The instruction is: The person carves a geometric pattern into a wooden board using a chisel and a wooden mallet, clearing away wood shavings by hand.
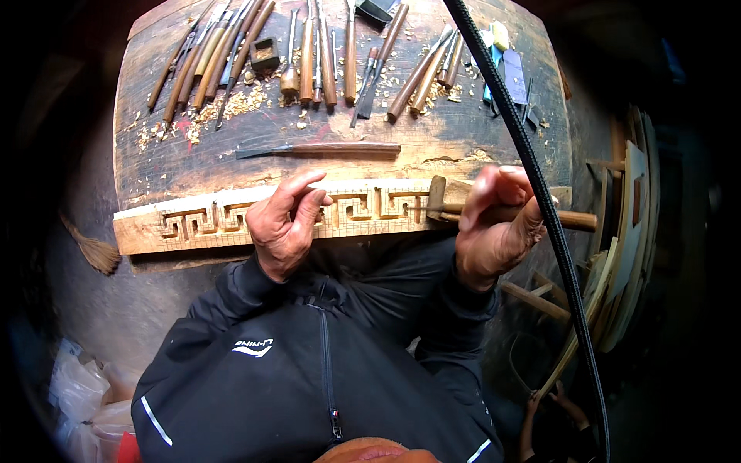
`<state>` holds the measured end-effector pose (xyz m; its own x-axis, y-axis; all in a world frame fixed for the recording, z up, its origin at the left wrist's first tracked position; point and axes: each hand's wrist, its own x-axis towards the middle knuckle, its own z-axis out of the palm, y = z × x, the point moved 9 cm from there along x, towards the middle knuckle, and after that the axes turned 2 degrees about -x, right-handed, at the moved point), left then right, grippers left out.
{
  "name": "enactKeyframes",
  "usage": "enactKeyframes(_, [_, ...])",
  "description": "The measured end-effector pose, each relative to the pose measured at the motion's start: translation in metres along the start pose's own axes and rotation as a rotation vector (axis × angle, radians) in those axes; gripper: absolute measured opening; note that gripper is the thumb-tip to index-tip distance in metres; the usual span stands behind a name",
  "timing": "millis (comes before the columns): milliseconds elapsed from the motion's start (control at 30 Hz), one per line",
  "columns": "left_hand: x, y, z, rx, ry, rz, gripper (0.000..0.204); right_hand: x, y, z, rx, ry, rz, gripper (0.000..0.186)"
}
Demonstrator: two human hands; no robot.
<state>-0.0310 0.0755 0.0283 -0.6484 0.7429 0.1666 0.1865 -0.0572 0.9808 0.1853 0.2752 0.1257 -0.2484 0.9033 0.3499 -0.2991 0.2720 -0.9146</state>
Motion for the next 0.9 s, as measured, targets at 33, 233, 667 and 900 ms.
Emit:
enactKeyframes(33, [0.0, 0.0, 0.0, -0.01, 0.001, 0.006, 0.026, -0.002, 0.003, -0.001, 0.052, -0.007, 0.058, 0.061])
enactKeyframes(233, [0.002, -0.007, -0.003, -0.086, 0.045, -0.056, 0.022, -0.009, 0.009, 0.006, 0.099, -0.058, 0.147, 0.06])
enactKeyframes(667, [0.003, -0.014, -0.004, -0.093, 0.047, -0.077, 0.024, -0.005, 0.001, 0.005, 0.134, -0.103, 0.035, 0.063])
enactKeyframes(900, [-0.007, 0.007, 0.026, 0.019, -0.093, 0.107, 0.018, -0.007, 0.002, 0.012, 0.19, -0.064, 0.051, 0.073])
